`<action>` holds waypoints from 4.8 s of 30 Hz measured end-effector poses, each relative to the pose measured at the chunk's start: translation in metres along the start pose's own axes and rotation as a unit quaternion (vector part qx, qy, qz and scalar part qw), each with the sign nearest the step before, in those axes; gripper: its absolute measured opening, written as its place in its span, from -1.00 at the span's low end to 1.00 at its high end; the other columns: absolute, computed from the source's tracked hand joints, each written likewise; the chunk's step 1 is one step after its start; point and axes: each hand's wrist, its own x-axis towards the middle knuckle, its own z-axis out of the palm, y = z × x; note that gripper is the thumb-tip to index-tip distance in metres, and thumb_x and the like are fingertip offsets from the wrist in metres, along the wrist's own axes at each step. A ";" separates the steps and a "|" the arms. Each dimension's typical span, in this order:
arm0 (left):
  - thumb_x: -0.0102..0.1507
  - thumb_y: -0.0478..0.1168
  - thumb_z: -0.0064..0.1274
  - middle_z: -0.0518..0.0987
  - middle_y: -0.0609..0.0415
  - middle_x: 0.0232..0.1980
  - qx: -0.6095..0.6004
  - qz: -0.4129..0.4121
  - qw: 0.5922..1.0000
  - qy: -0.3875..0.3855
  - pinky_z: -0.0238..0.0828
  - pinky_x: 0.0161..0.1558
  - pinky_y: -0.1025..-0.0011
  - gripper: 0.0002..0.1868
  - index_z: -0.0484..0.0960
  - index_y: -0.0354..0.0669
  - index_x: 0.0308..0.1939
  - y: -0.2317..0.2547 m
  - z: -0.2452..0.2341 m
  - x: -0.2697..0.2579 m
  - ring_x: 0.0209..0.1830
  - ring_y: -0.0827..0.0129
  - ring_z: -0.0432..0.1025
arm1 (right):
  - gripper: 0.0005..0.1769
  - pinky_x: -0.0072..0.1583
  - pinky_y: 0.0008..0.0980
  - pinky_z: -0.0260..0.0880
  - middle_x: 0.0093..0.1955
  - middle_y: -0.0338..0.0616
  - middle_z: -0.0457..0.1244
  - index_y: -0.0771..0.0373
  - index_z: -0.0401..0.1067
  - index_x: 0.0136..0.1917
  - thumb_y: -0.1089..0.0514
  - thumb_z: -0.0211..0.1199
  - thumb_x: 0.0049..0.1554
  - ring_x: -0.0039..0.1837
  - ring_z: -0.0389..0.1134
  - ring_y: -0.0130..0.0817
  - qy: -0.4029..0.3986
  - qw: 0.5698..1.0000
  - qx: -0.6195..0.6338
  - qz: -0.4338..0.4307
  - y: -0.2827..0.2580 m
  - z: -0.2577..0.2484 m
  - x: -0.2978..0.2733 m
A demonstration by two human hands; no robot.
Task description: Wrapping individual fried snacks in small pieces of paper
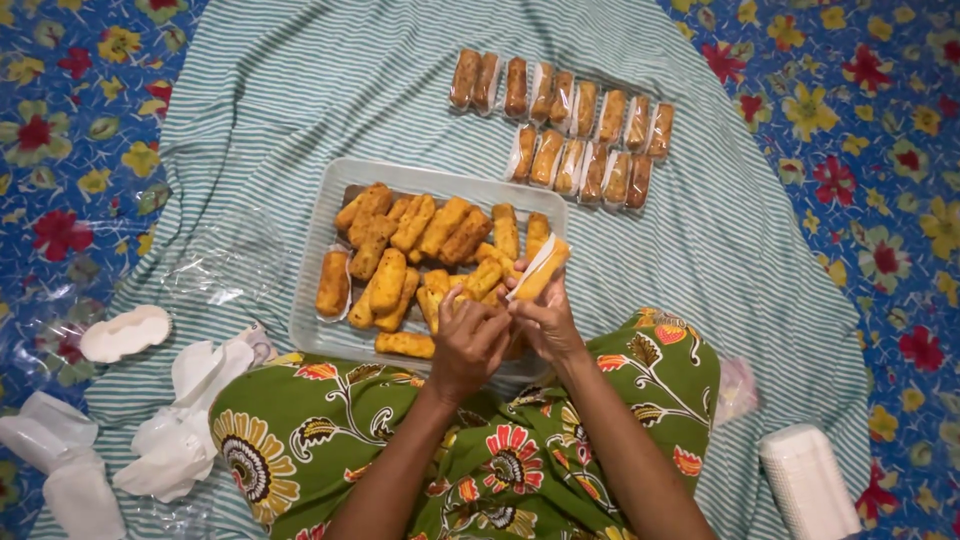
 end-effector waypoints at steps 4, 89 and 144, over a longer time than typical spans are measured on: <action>0.15 -0.28 0.26 0.50 0.18 -0.29 -0.003 0.006 1.000 -0.025 0.21 0.34 -0.02 -0.85 0.72 0.00 -0.21 0.000 0.000 -0.003 -0.31 0.35 0.48 | -0.17 0.19 -0.17 0.59 0.21 -0.19 0.20 0.04 0.14 0.18 0.68 0.25 -0.22 0.12 0.37 -0.31 0.016 1.000 -0.010 0.003 -0.013 0.014 -0.007; 0.28 -0.24 0.22 0.63 0.03 -0.29 -0.309 -0.390 0.867 0.004 0.48 -0.06 0.36 -0.90 0.65 -0.17 -0.19 -0.026 0.023 -0.046 -0.22 0.39 0.53 | -0.13 0.18 -0.36 0.47 0.41 0.01 0.18 -0.07 0.17 0.23 0.66 0.16 -0.21 0.14 0.31 -0.35 -0.093 0.994 0.048 -0.033 -0.023 0.011 -0.009; 0.31 -0.24 0.22 0.65 0.04 -0.51 -0.365 -0.437 0.818 -0.080 0.47 -0.29 0.48 -0.83 0.70 -0.25 -0.35 -0.022 0.009 -0.029 -0.39 0.57 0.41 | -0.14 0.26 -0.21 0.49 0.40 0.01 0.18 -0.04 0.14 0.26 0.63 0.21 -0.18 0.14 0.34 -0.31 -0.058 0.996 0.063 -0.031 -0.033 0.016 -0.002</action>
